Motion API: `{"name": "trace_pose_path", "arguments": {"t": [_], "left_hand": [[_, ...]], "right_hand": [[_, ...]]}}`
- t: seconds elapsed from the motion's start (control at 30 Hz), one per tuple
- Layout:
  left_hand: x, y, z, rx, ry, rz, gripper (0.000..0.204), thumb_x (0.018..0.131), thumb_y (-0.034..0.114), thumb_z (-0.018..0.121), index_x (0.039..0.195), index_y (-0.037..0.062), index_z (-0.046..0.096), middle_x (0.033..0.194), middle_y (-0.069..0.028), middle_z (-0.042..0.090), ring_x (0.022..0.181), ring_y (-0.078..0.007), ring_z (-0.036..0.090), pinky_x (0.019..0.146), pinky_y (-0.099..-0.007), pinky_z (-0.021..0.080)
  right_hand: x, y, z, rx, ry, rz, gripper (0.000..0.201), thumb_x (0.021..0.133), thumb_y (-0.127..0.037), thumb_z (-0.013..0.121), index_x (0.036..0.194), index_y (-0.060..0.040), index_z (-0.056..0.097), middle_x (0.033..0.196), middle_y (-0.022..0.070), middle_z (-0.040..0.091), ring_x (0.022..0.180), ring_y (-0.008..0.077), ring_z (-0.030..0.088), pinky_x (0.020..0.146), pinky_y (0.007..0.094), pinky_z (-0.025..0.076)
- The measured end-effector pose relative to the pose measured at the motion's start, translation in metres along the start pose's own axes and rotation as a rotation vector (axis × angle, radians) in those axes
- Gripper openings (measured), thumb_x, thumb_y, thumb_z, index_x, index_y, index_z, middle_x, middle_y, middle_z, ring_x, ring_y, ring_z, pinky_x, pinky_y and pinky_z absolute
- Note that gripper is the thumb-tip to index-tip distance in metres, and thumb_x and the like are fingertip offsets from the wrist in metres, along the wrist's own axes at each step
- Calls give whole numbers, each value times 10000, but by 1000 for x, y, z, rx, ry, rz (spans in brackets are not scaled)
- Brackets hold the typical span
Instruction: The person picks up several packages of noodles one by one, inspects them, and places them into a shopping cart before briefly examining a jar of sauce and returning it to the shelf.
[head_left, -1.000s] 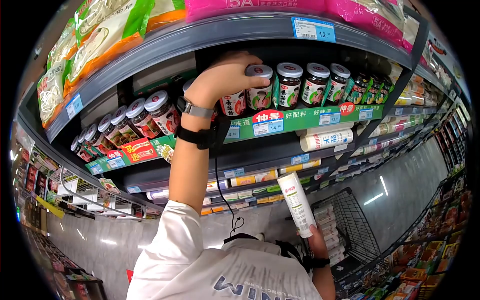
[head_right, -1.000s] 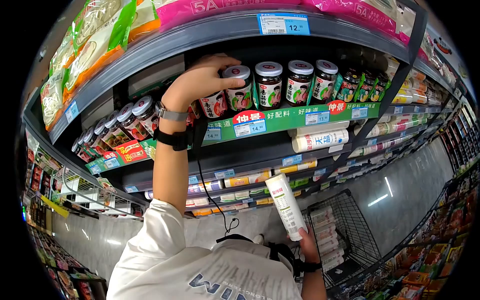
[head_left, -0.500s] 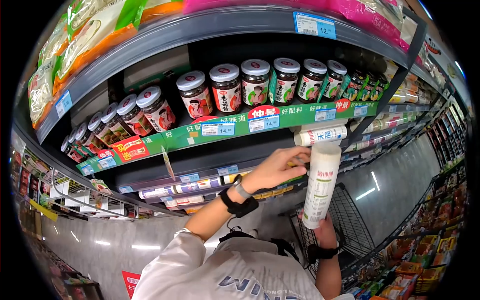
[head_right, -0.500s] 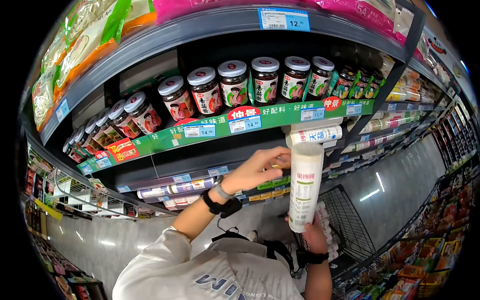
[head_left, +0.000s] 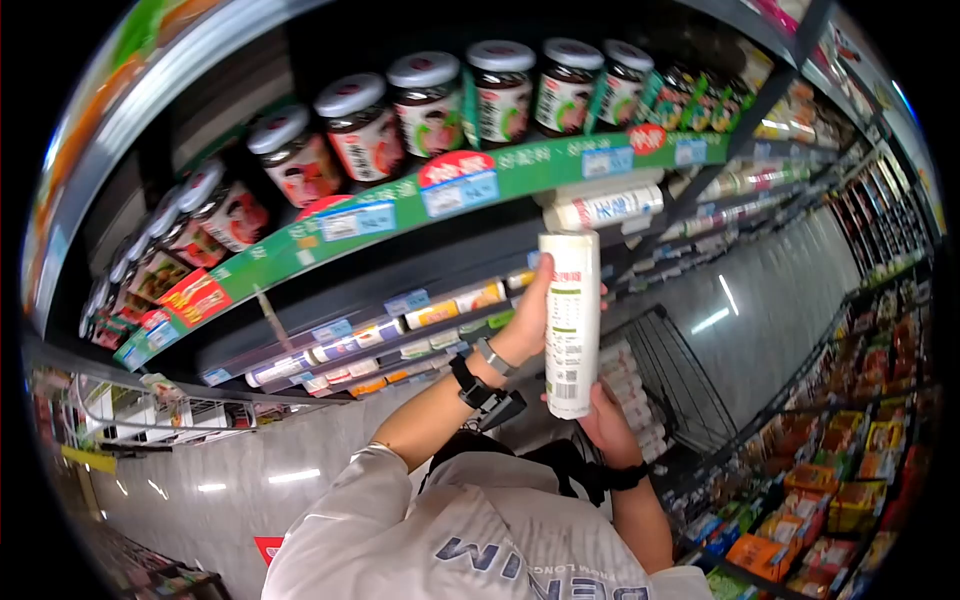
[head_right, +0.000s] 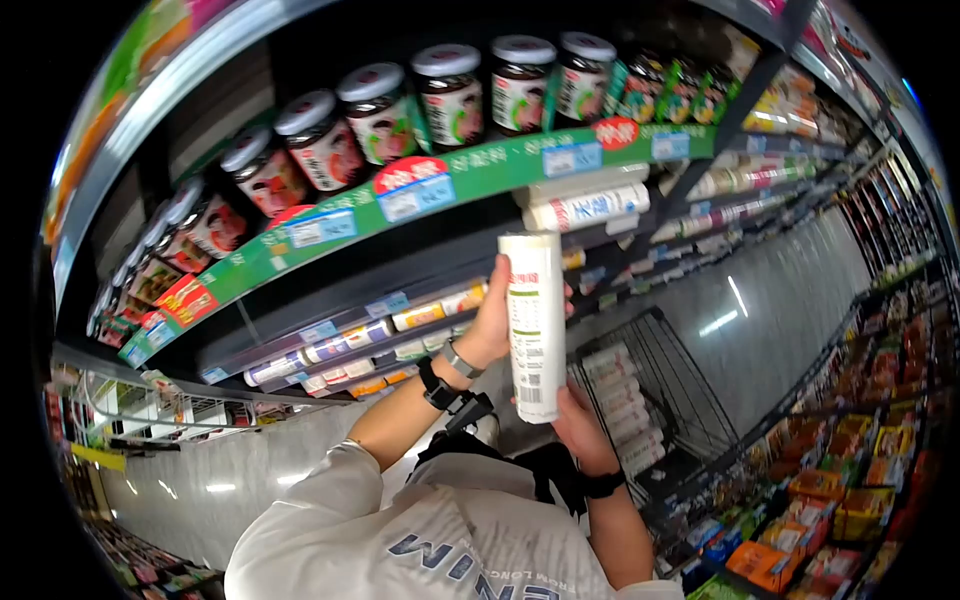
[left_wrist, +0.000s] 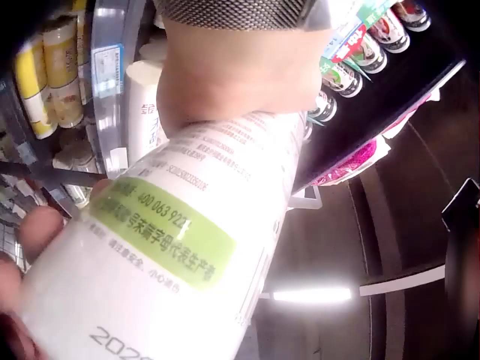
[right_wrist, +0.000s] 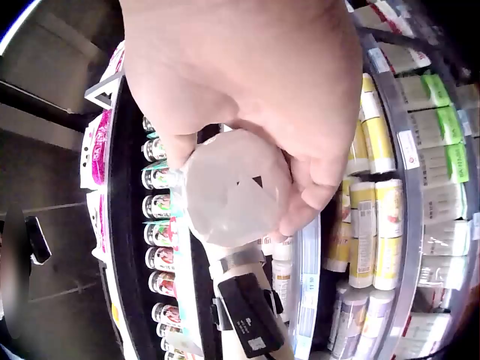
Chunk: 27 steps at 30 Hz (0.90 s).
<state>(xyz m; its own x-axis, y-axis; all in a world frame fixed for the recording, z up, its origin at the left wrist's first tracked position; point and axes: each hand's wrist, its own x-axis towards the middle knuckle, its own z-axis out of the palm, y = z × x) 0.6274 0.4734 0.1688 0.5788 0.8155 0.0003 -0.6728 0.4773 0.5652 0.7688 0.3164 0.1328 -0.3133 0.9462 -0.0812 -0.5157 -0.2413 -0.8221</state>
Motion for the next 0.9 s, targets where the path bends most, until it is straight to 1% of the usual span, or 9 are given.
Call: {"name": "trace_pose_path", "arguments": {"t": [0.13, 0.33, 0.43, 0.5, 0.6, 0.7, 0.77, 0.83, 0.9], "left_hand": [[14, -32, -7, -21, 49, -43, 875, 952, 768, 197, 1263, 44, 577, 1082, -171, 695, 919, -300, 709, 816, -415, 587], [23, -77, 3, 29, 119, -134, 867, 943, 777, 237, 1201, 35, 604, 1020, -143, 699, 878, -264, 715, 752, -391, 606], [36, -109, 16, 214, 223, -201, 779, 973, 717, 332, 1188, 20, 606, 981, -136, 700, 832, -233, 711, 723, -374, 605], [43, -133, 27, 264, 162, -245, 643, 1002, 615, 442, 1190, 23, 607, 982, -116, 698, 841, -212, 702, 734, -350, 588], [50, -177, 53, 484, 149, -268, 533, 1001, 340, 610, 1383, -4, 466, 1197, -79, 619, 1100, -165, 589, 957, -335, 465], [50, -223, 72, 798, 57, -319, 535, 999, 334, 604, 1391, -5, 471, 1207, -83, 619, 1121, -170, 577, 990, -322, 437], [55, -238, 76, 857, -41, -405, 542, 998, 338, 598, 1400, -6, 476, 1230, -91, 612, 1159, -182, 560, 1028, -317, 407], [67, -253, 71, 895, -68, -576, 540, 1007, 371, 571, 1389, -3, 496, 1247, -99, 610, 1186, -184, 555, 1048, -319, 404], [73, -277, 83, 762, -56, -565, 556, 1013, 415, 549, 1378, -3, 505, 1226, -99, 628, 1151, -182, 586, 1027, -343, 439]], "right_hand": [[-14, 6, -31, 68, 6, 36, 555, 1093, -351, 354, 1527, -10, 292, 1511, 127, 444, 1325, 289, 509, 1102, 529, 411], [-44, 4, -72, 186, 93, 138, 503, 1084, -244, 443, 1511, 5, 348, 1432, 78, 512, 1318, 150, 482, 1110, 338, 375], [-52, -8, -94, -78, 202, 133, 616, 1011, -289, 597, 1477, 36, 359, 1389, 96, 524, 1265, 159, 499, 1078, 317, 387], [-58, -10, -108, -102, 279, 39, 680, 965, -283, 659, 1477, 35, 343, 1371, 106, 525, 1252, 168, 501, 1065, 320, 397], [-71, -12, -137, -184, 431, -79, 801, 888, -268, 754, 1483, 28, 309, 1344, 120, 525, 1228, 183, 511, 1041, 335, 419], [-90, -2, -175, -289, 629, -174, 818, 834, -263, 799, 1461, 16, 355, 1308, 116, 549, 1187, 186, 543, 1014, 360, 445], [-115, -10, -203, 83, 502, -77, 743, 841, -282, 781, 1422, 12, 423, 1276, 115, 577, 1173, 194, 560, 1008, 359, 447], [-142, -11, -227, 216, 433, -67, 664, 867, -328, 745, 1378, 1, 479, 1237, 127, 615, 1161, 221, 591, 993, 366, 470], [-160, -7, -244, 638, 110, 128, 642, 895, -385, 705, 1366, -9, 484, 1213, 136, 637, 1123, 248, 625, 974, 380, 499]]}}
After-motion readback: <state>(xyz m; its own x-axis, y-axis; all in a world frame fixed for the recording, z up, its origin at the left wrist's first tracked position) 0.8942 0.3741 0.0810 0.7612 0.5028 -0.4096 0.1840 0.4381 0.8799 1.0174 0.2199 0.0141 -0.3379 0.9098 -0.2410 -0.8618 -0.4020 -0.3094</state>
